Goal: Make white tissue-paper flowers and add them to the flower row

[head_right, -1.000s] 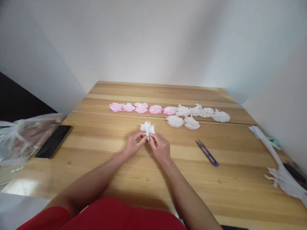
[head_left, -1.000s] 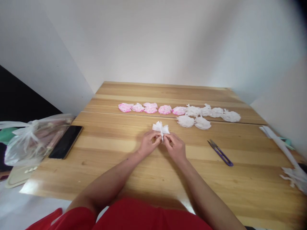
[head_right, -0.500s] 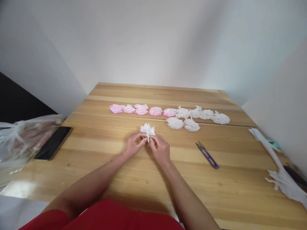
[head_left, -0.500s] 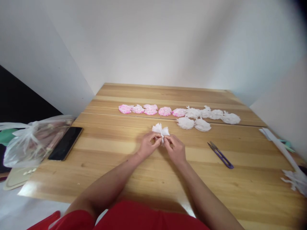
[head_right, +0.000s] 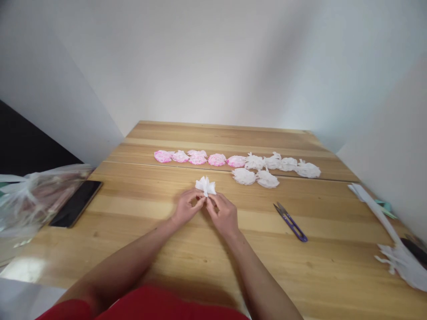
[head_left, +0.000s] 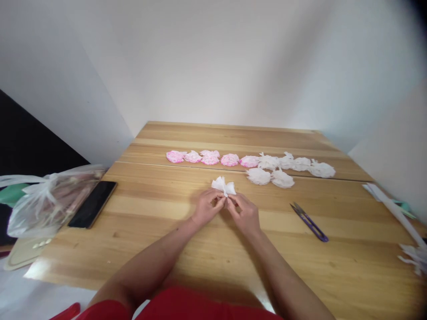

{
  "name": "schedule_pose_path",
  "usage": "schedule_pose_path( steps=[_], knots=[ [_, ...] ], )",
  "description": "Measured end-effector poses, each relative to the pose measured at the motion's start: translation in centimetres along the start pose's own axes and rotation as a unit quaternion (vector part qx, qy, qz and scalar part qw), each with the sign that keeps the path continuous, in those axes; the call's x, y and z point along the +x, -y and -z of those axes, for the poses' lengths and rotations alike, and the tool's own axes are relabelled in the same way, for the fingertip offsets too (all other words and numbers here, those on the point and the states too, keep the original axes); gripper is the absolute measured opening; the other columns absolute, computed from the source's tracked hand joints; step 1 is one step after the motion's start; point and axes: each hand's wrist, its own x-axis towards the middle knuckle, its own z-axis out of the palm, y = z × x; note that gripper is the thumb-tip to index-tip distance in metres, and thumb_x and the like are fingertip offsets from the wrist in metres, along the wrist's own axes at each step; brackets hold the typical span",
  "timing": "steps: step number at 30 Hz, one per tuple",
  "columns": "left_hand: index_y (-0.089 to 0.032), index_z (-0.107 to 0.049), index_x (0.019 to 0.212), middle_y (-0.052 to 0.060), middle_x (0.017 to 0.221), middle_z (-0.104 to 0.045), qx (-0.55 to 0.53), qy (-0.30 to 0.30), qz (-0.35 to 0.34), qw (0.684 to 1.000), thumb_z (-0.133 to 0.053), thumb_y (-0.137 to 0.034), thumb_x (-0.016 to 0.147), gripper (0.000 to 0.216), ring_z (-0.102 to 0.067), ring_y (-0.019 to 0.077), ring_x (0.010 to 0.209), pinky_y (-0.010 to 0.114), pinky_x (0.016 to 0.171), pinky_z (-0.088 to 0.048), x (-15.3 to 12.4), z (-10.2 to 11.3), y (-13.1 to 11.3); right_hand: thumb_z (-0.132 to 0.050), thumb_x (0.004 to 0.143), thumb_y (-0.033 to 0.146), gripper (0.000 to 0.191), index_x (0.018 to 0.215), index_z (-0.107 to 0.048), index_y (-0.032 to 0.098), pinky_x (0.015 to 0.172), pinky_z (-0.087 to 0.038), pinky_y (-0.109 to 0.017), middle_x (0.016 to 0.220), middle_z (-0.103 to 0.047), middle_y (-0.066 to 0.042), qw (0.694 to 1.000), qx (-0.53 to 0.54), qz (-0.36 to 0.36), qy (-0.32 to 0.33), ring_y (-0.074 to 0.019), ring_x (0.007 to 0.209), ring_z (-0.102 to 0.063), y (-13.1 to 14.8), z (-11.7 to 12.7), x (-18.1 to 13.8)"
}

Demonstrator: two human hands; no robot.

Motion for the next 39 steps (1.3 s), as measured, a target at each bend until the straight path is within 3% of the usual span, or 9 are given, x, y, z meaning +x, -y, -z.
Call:
schedule_pose_path(
  steps=[8,18,25,28,32,37,39],
  knots=[
    [-0.016,-0.062,0.074,0.002,0.071,-0.065,0.000,0.004,0.025,1.000,-0.056,-0.020,0.083,0.012,-0.058,0.0134,0.068,0.025,0.068,-0.046,0.1,0.2,-0.3,-0.047,0.091,0.021,0.018,0.092,-0.065,0.019,0.073,-0.049,-0.028,0.087,-0.070,-0.006,1.000,0.001,-0.005,0.003,-0.0170,0.079,-0.065,-0.1,0.1,0.1],
    [-0.015,-0.058,0.073,0.002,0.072,-0.063,-0.098,-0.009,0.107,0.989,-0.051,-0.025,0.086,0.017,-0.058,0.0124,0.068,0.023,0.067,-0.047,0.2,0.3,-0.3,-0.046,0.091,0.024,0.020,0.088,-0.065,0.020,0.066,-0.048,-0.026,0.081,-0.070,-0.004,0.999,0.008,-0.048,-0.008,-0.0157,0.070,-0.063,-0.4,0.4,0.3],
    [-0.016,-0.055,0.090,0.002,0.080,-0.061,-0.117,0.012,0.154,0.981,-0.061,-0.025,0.079,0.015,-0.057,0.0119,0.070,0.023,0.066,-0.047,-0.1,0.0,-0.3,-0.045,0.091,0.023,0.019,0.086,-0.063,0.019,0.065,-0.048,-0.026,0.078,-0.068,-0.004,1.000,-0.002,-0.022,0.002,-0.0153,0.068,-0.062,-0.1,0.3,0.2],
    [-0.016,-0.055,0.082,0.001,0.075,-0.060,-0.109,-0.007,0.161,0.981,-0.057,-0.023,0.080,0.007,-0.055,0.0114,0.068,0.024,0.066,-0.046,-0.1,-0.4,0.1,-0.046,0.090,0.023,0.018,0.086,-0.063,0.019,0.067,-0.048,-0.026,0.079,-0.068,-0.004,1.000,0.000,-0.014,0.006,-0.0159,0.070,-0.063,0.0,0.2,0.2],
    [-0.015,-0.056,0.075,0.000,0.070,-0.059,-0.150,-0.027,0.187,0.970,-0.053,-0.026,0.082,0.013,-0.054,0.0111,0.063,0.023,0.060,-0.046,0.2,-0.6,0.8,-0.045,0.090,0.026,0.021,0.083,-0.064,0.019,0.063,-0.049,-0.025,0.075,-0.069,-0.002,0.997,0.016,-0.071,-0.016,-0.0156,0.066,-0.063,-0.3,0.3,0.3],
    [-0.016,-0.059,0.073,0.001,0.070,-0.062,-0.109,-0.017,0.144,0.983,-0.056,-0.022,0.079,0.009,-0.055,0.0118,0.064,0.023,0.063,-0.046,0.1,-0.7,0.5,-0.054,0.087,0.032,0.018,0.096,-0.063,0.020,0.066,-0.051,-0.027,0.086,-0.070,-0.005,0.999,0.016,-0.051,0.000,-0.0181,0.073,-0.065,-0.4,0.2,0.3],
    [-0.016,-0.060,0.072,0.000,0.069,-0.062,-0.089,0.001,0.124,0.988,-0.057,-0.019,0.078,0.008,-0.054,0.0118,0.064,0.023,0.064,-0.045,0.0,-0.8,0.3,-0.057,0.086,0.033,0.016,0.093,-0.063,0.020,0.066,-0.050,-0.028,0.086,-0.070,-0.005,0.999,-0.002,-0.040,-0.010,-0.0184,0.074,-0.065,-0.4,0.2,0.3]
  ],
)
